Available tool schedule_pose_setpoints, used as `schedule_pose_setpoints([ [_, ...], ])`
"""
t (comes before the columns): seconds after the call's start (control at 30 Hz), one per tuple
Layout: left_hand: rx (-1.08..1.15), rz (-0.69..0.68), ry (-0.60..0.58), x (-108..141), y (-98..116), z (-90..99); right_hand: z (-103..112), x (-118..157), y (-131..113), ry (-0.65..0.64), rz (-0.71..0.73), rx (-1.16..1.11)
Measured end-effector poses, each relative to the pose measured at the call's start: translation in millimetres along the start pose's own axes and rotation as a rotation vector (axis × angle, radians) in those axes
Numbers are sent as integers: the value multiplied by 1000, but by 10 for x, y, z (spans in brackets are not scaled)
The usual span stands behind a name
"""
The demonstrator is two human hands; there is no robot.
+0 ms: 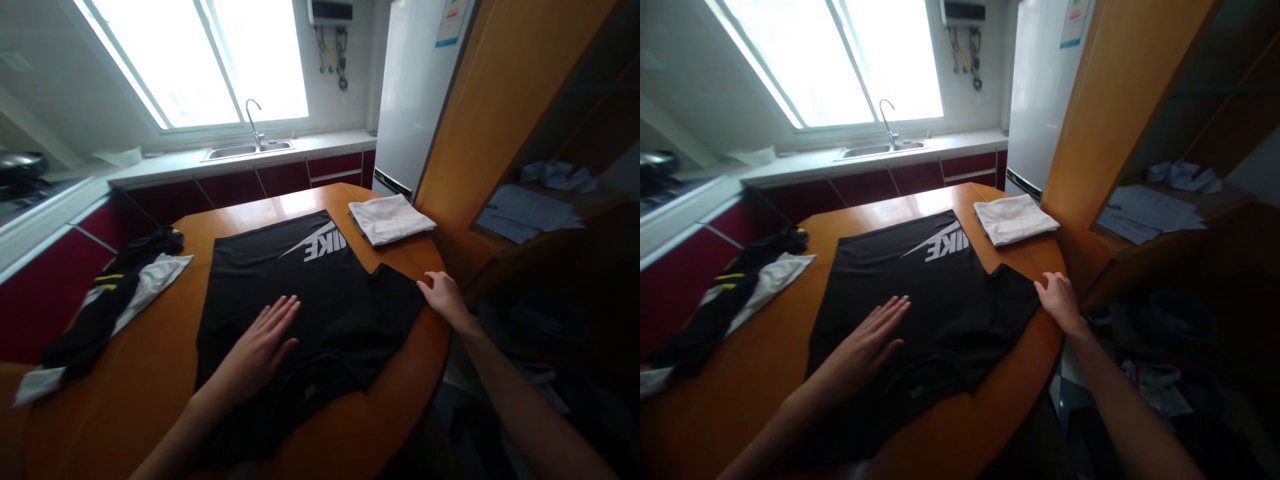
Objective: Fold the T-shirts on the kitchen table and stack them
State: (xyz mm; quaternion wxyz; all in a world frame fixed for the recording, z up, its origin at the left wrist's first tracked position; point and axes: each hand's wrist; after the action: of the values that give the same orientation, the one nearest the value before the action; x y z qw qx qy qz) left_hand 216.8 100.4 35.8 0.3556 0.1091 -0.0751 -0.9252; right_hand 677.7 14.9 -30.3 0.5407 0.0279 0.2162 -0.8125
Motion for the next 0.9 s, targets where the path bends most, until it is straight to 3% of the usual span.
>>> schedule_pose_setpoints([
  [0.13,195,-328,-263,-541,760,-137,-59,-72,-13,-78,-8,0],
  [0.27,273,-455,-292,-833,1109,-422,-77,-153,-92,-183,-21,-108],
  [0.47,257,-536,-336,-817,1108,-714,-69,-262,-78,-166,-41,-249],
  [0.7,257,-574,-338,-805,1116,-702,-106,-255,-50,-60,-87,-561],
  [0.9,276,-586,-308,-782,1137,-687,-99,-222,-27,-60,-120,-703],
])
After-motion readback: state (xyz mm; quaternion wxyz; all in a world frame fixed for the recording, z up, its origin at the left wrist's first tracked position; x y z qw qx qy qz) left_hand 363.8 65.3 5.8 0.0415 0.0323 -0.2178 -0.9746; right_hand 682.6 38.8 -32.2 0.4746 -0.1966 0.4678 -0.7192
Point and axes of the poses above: each hand's wrist, its own x-axis away from the middle knuckle, its own z-axis out of the back of the hand, y = z × x, and after that the axes turned 7 degrees about z, right-handed
